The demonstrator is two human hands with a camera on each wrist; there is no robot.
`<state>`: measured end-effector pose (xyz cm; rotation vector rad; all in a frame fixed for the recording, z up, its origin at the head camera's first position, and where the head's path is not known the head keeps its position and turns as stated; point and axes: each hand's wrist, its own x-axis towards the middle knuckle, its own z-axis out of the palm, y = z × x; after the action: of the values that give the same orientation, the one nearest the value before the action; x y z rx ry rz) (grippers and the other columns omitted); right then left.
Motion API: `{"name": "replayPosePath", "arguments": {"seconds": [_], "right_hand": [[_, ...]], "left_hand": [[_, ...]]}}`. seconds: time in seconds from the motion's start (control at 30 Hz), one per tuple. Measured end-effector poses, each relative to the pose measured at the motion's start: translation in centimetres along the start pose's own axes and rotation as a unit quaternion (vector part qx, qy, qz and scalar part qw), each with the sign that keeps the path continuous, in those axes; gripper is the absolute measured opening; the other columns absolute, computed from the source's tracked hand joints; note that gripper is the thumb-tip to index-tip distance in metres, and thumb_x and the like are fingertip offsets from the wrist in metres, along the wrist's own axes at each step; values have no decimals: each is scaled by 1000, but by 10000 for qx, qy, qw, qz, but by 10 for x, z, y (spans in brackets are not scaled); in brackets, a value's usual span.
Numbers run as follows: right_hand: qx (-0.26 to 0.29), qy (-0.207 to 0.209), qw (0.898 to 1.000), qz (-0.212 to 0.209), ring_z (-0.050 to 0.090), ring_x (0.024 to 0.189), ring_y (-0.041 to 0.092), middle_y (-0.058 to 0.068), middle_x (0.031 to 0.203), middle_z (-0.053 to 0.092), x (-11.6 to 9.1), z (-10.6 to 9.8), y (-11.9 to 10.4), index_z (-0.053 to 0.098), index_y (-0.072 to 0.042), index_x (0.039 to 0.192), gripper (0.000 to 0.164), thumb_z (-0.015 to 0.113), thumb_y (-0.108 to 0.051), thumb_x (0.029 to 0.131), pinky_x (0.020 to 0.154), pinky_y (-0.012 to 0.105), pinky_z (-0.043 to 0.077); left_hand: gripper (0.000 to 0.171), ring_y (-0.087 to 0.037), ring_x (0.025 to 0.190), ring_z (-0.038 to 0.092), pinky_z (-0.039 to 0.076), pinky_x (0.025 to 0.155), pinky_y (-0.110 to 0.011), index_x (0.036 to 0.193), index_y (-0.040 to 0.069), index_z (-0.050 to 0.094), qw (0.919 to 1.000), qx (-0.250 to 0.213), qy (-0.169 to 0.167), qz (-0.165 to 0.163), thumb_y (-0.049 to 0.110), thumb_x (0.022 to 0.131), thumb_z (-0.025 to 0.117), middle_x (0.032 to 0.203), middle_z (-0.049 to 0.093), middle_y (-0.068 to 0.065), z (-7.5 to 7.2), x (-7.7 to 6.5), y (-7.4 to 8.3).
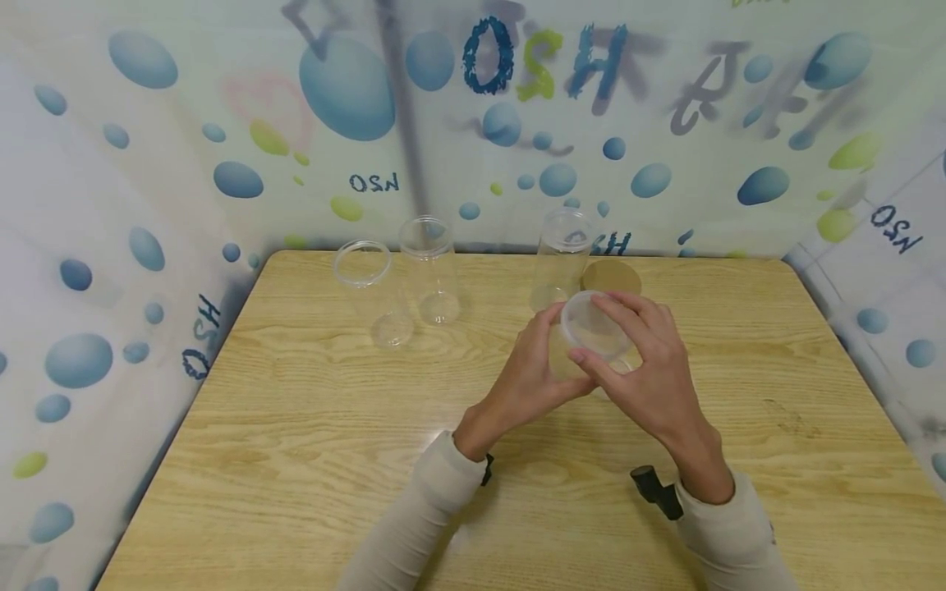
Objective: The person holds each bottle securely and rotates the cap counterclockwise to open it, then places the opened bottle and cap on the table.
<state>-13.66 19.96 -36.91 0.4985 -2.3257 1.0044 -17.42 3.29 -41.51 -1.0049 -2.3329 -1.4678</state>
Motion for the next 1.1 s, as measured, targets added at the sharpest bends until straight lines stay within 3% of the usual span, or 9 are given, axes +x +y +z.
{"name": "replayPosePath", "arguments": {"seconds": [0.23, 0.57, 0.9, 1.1], "right_hand": [[170, -144, 9997, 50, 49, 114, 33, 17, 133, 58, 1, -1, 0, 64, -7, 130, 61, 85, -10, 72, 81, 47, 41], [412, -498, 9979, 101, 45, 121, 30, 13, 139, 54, 1, -5, 0, 61, -9, 134, 62, 81, -7, 75, 83, 48, 41], [659, -574, 9962, 11, 45, 121, 26, 11, 142, 53, 2, -8, -2, 60, -11, 136, 66, 81, -2, 74, 83, 48, 42], [798, -455, 9958, 36, 46, 124, 23, 11, 142, 52, 1, -8, -1, 58, -8, 137, 70, 80, 4, 72, 90, 37, 44]], "left_hand": [[90, -31, 123, 52, 41, 107, -41, 147, 3, 32, 9998, -178, -94, -50, 26, 78, 85, 138, 51, -15, -1, 0, -1], [89, -20, 122, 51, 43, 104, -40, 147, 5, 33, 9993, 12, -347, -124, 27, 78, 85, 137, 50, -10, -10, 0, -1], [89, -21, 122, 51, 43, 105, -39, 146, 5, 35, 9987, -176, -444, -158, 25, 76, 86, 137, 51, -9, -13, 1, -2], [90, -22, 124, 50, 41, 106, -43, 146, 5, 35, 9985, -152, -451, -266, 25, 75, 87, 138, 50, -8, -14, 1, -2]]}}
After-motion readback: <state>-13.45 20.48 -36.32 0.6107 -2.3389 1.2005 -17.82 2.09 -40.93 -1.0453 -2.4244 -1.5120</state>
